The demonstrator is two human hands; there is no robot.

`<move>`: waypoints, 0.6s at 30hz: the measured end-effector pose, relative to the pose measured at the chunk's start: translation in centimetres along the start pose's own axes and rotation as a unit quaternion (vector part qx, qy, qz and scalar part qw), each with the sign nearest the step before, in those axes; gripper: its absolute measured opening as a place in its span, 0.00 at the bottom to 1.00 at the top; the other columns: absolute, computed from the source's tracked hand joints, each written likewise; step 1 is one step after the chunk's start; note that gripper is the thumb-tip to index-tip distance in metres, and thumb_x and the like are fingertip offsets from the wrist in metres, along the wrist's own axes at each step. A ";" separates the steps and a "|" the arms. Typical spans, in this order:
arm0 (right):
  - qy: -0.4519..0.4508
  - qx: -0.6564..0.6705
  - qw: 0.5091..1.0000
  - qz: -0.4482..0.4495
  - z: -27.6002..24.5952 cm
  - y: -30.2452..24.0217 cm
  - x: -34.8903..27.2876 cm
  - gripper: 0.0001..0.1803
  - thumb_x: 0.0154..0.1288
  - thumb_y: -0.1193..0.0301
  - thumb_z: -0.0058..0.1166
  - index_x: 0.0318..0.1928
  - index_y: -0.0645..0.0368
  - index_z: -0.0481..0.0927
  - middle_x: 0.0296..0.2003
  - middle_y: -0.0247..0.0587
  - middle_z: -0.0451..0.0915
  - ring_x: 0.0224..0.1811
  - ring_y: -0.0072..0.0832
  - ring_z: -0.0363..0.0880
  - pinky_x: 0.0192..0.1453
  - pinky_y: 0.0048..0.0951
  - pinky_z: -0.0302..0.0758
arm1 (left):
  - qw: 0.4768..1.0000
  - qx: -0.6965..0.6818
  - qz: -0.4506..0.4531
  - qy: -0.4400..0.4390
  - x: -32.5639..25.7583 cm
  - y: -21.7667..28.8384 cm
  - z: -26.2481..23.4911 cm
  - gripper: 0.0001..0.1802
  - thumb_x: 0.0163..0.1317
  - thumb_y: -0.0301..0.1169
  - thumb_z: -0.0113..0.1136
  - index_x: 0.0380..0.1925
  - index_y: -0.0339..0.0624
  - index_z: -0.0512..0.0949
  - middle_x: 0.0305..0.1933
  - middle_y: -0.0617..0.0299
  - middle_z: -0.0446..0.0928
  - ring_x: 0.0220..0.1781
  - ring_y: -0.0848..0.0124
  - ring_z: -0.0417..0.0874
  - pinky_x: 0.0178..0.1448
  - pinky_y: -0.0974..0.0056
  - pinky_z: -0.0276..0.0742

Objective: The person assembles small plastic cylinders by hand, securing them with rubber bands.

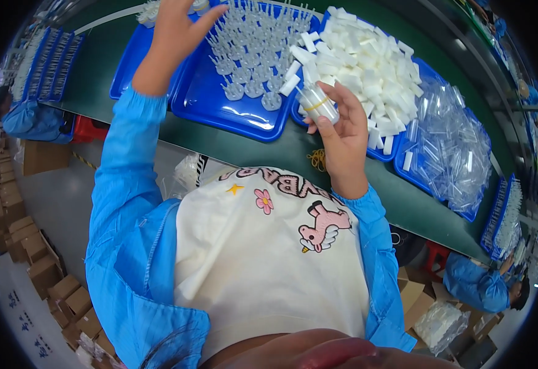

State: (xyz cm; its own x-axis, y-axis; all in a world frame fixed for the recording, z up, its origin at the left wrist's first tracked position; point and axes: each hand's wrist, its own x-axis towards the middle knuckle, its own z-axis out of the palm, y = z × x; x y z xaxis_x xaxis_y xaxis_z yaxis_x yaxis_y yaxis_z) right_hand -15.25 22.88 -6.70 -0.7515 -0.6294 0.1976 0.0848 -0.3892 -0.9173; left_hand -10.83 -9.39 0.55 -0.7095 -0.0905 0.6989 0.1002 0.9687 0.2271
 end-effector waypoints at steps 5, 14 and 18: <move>-0.026 0.049 0.998 -0.042 0.2 0.4 0.0 0.38 0.62 0.85 0.59 0.69 0.57 0.54 0.64 0.55 0.71 0.58 0.34 0.78 0.59 0.32 0.76 | 0.944 -0.266 -0.057 -0.186 -4.8 9.5 -0.2 0.28 0.55 0.38 0.68 0.57 0.43 0.78 0.58 0.58 0.78 0.58 0.63 0.76 0.60 0.61 0.72; -0.112 -0.015 0.991 -0.073 0.1 0.5 -0.2 0.34 0.59 0.85 0.63 0.62 0.60 0.60 0.63 0.50 0.72 0.63 0.33 0.74 0.68 0.36 0.71 | 0.901 -0.366 -0.183 -0.144 -7.4 13.2 1.5 0.24 0.50 0.28 0.74 0.50 0.41 0.82 0.50 0.57 0.82 0.48 0.66 0.82 0.53 0.62 0.76; -0.081 0.083 0.993 -0.032 0.0 0.1 -0.2 0.31 0.61 0.84 0.62 0.62 0.62 0.63 0.62 0.50 0.72 0.60 0.31 0.76 0.63 0.33 0.75 | 0.915 -0.370 -0.107 -0.121 -6.7 12.8 1.0 0.22 0.46 0.27 0.76 0.45 0.41 0.83 0.49 0.55 0.83 0.52 0.61 0.83 0.56 0.61 0.76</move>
State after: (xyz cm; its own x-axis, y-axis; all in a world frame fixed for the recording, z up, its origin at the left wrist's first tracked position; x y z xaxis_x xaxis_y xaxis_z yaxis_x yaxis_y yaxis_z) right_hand -15.03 22.98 -6.79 -0.6443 -0.6945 0.3202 0.1567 -0.5297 -0.8336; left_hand -5.46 3.86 -1.86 -0.8929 -0.1198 0.4341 0.3215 0.5055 0.8007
